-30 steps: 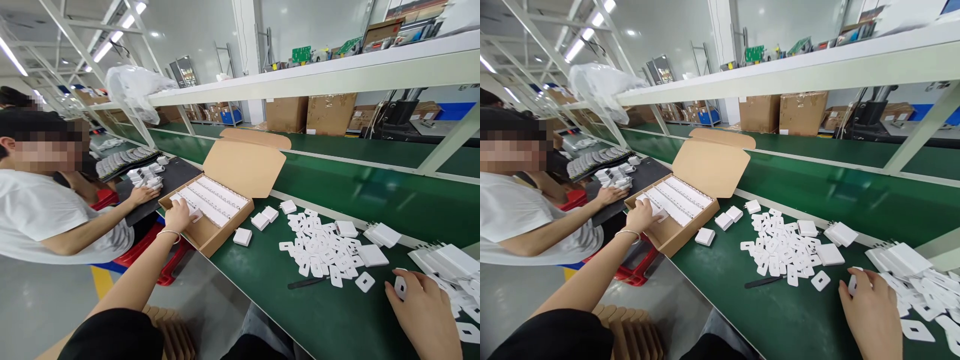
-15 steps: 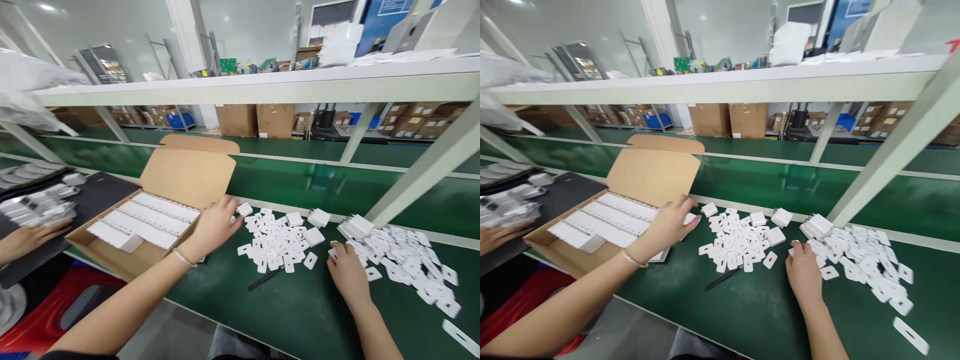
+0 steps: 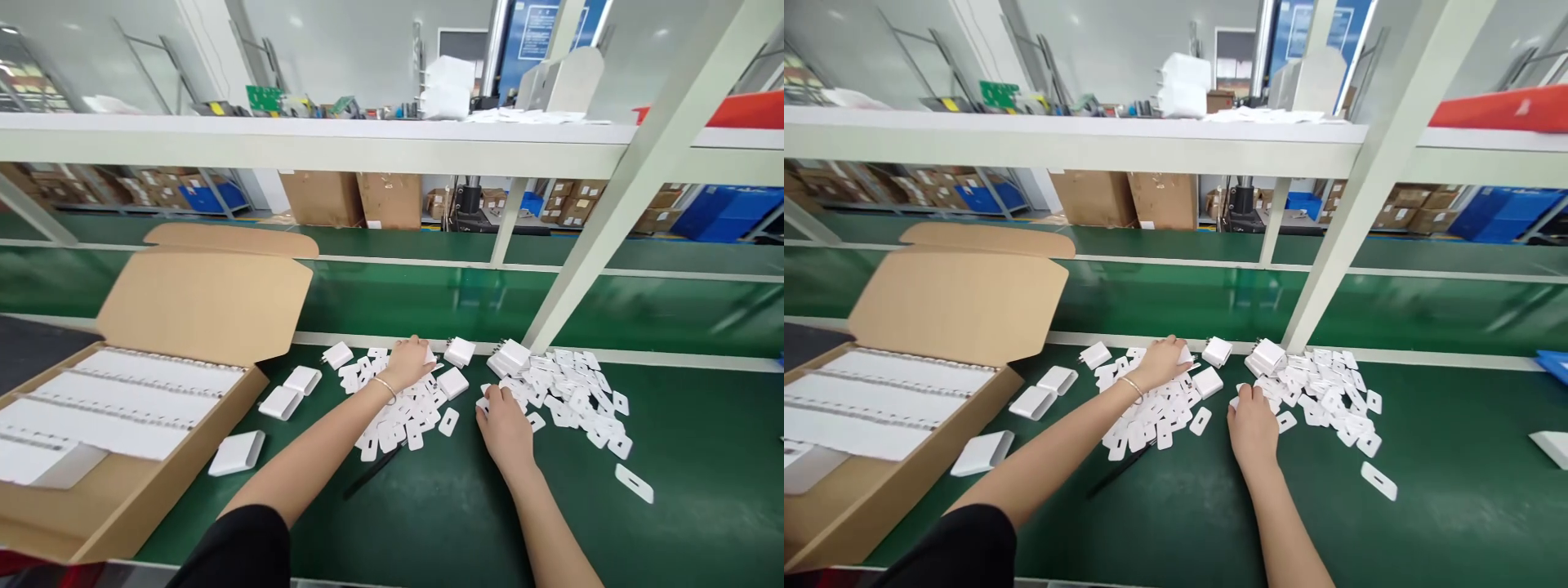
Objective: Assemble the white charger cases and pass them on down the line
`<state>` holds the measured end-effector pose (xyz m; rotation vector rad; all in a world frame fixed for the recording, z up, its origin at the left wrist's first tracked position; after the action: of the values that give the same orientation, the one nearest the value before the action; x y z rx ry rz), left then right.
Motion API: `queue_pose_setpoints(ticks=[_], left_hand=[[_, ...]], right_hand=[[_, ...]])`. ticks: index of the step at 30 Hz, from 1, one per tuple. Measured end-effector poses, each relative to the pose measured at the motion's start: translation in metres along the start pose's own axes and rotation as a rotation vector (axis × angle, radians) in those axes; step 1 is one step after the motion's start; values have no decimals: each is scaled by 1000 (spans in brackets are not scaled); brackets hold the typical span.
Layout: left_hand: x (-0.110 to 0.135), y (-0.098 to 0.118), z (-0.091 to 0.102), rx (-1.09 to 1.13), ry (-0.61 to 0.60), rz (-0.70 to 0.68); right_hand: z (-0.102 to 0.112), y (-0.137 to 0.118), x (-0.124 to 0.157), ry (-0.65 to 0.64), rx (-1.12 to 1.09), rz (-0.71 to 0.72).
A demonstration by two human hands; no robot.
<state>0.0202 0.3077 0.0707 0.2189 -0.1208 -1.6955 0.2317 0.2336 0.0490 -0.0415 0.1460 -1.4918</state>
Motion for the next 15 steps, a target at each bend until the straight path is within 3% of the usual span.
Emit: queue_pose_setpoints(ticks=[4, 9, 15], left_hand=[[15, -18, 8, 111, 91, 29], [60, -36, 24, 296, 217, 54], [119, -48, 13, 684, 362, 104]], right_hand=[[0, -3, 2, -9, -28, 15], [1, -13, 7, -25, -65, 68], [3, -17, 12, -9, -84, 86]])
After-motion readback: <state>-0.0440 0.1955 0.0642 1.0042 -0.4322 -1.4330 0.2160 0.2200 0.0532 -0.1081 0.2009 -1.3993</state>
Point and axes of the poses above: each hand's wrist, its own x-axis away from the middle knuckle, its own z-axis out of the back of the hand, y = z × x, the point moved 5 cm from there along -x, towards the middle knuckle
